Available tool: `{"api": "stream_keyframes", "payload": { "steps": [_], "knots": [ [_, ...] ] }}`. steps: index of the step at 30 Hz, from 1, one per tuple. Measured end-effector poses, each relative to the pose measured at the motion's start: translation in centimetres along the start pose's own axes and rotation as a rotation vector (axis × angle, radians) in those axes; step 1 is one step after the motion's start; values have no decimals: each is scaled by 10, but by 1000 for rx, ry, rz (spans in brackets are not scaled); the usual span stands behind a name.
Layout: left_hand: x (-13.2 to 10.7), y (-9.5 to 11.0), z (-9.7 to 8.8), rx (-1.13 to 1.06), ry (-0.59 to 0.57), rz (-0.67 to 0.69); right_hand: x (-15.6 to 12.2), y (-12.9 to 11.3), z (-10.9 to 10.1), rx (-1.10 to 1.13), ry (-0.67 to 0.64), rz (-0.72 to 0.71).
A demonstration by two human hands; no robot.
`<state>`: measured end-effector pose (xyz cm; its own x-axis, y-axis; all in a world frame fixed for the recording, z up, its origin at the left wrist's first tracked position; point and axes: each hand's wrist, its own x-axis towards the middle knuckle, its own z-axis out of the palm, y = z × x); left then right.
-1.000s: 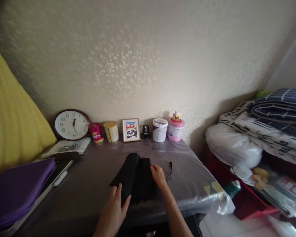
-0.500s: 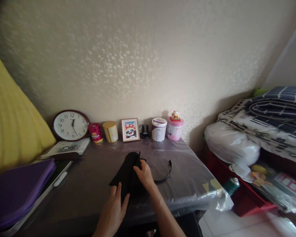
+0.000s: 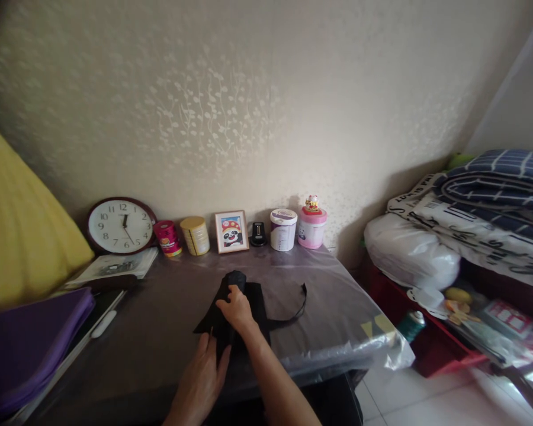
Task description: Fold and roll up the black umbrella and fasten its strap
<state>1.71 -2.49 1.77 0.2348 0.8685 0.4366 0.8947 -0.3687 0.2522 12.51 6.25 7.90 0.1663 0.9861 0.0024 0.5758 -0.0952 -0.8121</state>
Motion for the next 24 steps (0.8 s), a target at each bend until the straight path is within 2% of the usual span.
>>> {"api": "stream_keyframes", "payload": {
  "steps": [4,9,12,19,24],
  "knots": [
    [0,-2,-2,-28,-3,17,-1,-6,2,-76,-19,-15],
    [2,3,-9,-53,-50,-43,-5,-10,2,-131,-90,-96],
    [1,4,-9,-68,-11,-55,-8,-11,2,-139,-135,-155],
    [-6,0,-4,-126,145,-42,-12,-11,6,-234,-115,-215],
    [-4,3,-13,-140,-5,-8,-12,-11,4,-241,-139,-243]
  ]
}}
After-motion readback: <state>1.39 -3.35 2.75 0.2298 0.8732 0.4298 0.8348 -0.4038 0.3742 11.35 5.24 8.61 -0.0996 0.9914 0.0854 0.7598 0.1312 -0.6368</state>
